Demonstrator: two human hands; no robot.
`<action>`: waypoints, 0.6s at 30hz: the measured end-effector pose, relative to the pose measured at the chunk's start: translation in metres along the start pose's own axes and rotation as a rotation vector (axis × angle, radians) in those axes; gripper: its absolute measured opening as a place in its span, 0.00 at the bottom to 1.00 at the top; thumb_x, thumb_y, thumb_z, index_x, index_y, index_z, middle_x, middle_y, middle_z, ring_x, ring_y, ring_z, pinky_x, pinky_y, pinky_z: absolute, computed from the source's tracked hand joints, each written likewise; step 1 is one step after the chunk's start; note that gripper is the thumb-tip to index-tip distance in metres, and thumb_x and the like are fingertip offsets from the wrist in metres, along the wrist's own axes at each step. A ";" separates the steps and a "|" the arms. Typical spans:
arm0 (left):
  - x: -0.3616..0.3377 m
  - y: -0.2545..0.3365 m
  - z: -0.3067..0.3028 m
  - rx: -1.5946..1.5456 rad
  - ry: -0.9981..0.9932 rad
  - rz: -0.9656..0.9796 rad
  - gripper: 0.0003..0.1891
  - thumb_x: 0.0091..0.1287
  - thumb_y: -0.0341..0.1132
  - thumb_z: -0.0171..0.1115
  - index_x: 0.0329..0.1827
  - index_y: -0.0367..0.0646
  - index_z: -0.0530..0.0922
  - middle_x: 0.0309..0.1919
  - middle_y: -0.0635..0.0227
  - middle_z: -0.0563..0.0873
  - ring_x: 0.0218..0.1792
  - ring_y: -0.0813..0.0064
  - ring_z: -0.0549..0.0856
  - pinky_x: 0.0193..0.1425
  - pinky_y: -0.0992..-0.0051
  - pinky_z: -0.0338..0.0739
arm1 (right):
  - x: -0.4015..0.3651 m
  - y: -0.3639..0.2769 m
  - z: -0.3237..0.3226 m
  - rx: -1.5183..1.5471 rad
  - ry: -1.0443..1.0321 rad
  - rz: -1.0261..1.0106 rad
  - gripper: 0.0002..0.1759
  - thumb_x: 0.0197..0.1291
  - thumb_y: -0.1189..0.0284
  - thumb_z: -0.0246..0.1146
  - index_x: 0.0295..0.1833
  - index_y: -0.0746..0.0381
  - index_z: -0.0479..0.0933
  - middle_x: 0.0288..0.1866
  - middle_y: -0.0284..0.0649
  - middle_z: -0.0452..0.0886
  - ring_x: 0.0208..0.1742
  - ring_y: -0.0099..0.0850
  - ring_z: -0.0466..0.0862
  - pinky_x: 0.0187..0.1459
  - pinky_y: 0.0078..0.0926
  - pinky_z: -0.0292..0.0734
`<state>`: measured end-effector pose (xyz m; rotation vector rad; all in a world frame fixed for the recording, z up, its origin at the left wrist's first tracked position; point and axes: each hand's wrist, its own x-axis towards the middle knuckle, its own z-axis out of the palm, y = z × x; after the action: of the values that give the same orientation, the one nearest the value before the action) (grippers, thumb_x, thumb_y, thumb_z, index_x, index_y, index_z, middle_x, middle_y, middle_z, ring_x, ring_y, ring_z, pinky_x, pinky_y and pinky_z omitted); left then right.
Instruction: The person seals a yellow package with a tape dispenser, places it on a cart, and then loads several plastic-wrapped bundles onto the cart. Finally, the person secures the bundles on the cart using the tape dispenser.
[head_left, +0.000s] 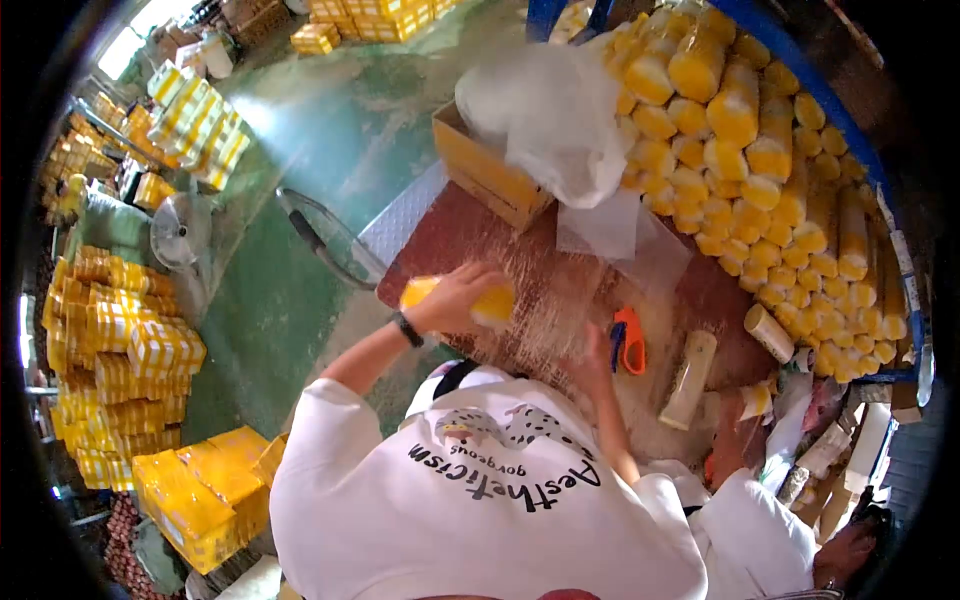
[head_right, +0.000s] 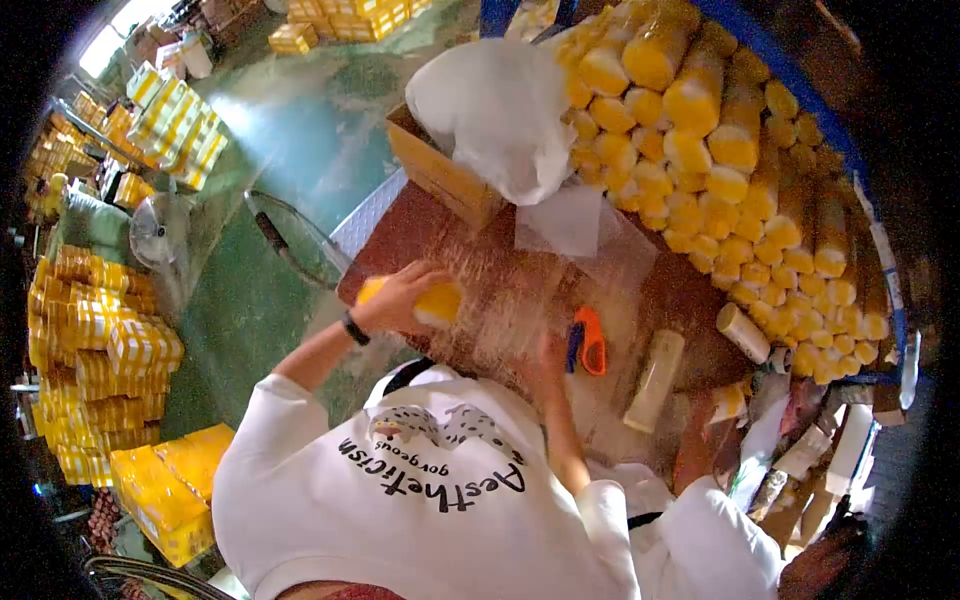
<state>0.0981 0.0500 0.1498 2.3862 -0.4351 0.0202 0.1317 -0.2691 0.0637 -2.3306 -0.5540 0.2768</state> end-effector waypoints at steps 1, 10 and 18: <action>-0.002 -0.001 -0.018 -0.102 0.048 0.060 0.42 0.38 0.39 0.75 0.61 0.46 0.67 0.59 0.57 0.69 0.61 0.55 0.69 0.64 0.62 0.65 | 0.002 -0.032 0.002 0.003 -0.067 -0.039 0.55 0.35 0.53 0.75 0.67 0.64 0.56 0.62 0.53 0.63 0.64 0.48 0.62 0.64 0.43 0.58; -0.025 0.034 0.022 -0.325 0.451 -0.005 0.30 0.61 0.50 0.59 0.63 0.44 0.69 0.66 0.56 0.64 0.67 0.57 0.62 0.69 0.61 0.55 | 0.047 -0.080 0.086 0.404 -0.348 -0.212 0.57 0.29 0.57 0.79 0.67 0.61 0.56 0.65 0.48 0.63 0.66 0.40 0.64 0.63 0.39 0.62; 0.003 0.062 0.059 -0.521 0.805 -0.246 0.17 0.70 0.38 0.45 0.54 0.36 0.74 0.60 0.56 0.72 0.63 0.62 0.69 0.66 0.67 0.61 | 0.039 -0.053 0.099 0.963 -0.257 -0.175 0.43 0.38 0.72 0.73 0.63 0.59 0.61 0.56 0.37 0.73 0.58 0.34 0.73 0.59 0.33 0.68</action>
<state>0.0758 -0.0325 0.1451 1.7118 0.2187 0.6467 0.1158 -0.1570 0.0272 -1.3177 -0.5714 0.6074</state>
